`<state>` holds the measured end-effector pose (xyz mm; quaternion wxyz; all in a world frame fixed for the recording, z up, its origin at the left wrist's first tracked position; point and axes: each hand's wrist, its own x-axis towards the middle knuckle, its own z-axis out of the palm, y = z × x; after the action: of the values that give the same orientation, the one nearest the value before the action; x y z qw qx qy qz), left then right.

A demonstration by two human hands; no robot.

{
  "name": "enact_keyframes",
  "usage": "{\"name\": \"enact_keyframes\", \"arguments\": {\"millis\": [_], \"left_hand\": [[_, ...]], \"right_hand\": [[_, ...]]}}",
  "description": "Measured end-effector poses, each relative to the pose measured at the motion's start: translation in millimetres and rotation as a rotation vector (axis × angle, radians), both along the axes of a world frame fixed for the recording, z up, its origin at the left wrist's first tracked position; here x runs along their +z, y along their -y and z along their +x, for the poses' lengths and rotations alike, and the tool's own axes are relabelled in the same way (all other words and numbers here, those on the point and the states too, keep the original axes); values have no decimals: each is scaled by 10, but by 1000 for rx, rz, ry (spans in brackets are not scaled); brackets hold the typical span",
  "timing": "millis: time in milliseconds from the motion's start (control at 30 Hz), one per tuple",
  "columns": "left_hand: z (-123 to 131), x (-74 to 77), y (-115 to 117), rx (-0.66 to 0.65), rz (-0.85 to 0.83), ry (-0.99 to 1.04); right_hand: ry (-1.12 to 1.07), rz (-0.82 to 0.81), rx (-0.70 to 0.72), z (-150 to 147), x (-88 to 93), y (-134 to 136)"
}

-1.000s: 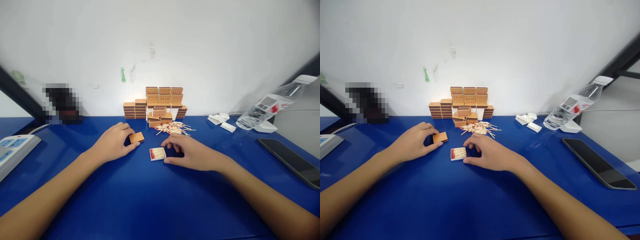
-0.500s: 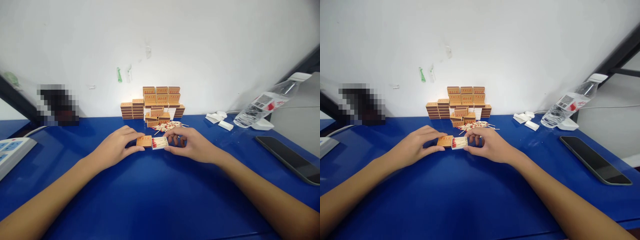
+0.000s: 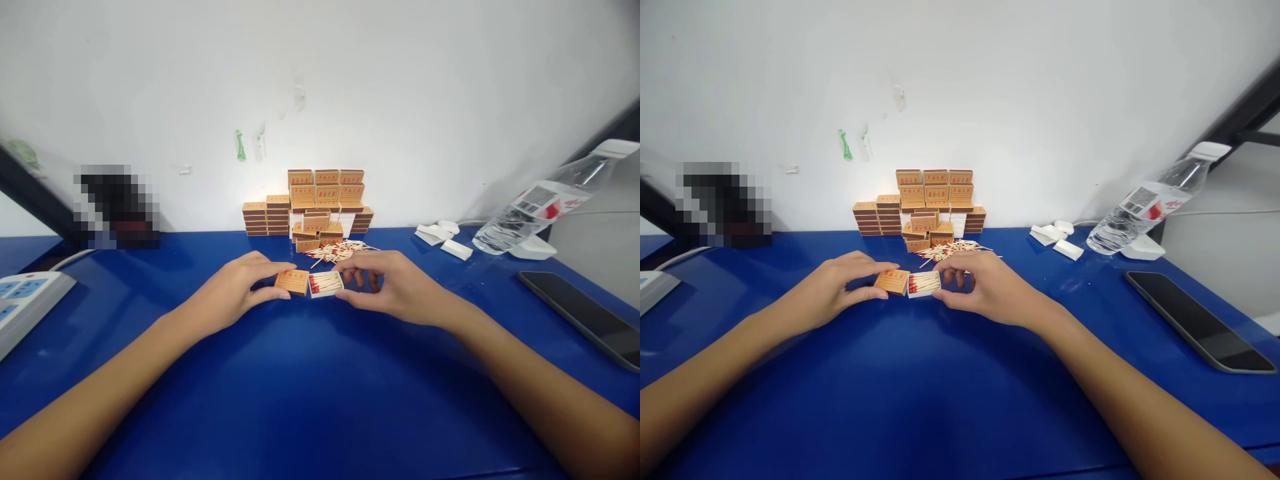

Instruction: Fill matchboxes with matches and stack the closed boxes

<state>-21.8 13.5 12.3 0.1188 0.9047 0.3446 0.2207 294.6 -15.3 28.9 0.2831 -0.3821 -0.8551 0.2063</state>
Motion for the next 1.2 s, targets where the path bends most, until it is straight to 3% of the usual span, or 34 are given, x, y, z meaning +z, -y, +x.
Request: {"name": "enact_keyframes", "arguments": {"millis": [733,1033,1200], "left_hand": [[111,119,73,64,-253,251],[135,104,112,188,-283,298],[142,154,109,141,-345,313]], "right_hand": [[-61,-30,-114,-115,44,103],[-6,51,-165,-122,34,131],[-4,98,-168,-120,79,157]]}}
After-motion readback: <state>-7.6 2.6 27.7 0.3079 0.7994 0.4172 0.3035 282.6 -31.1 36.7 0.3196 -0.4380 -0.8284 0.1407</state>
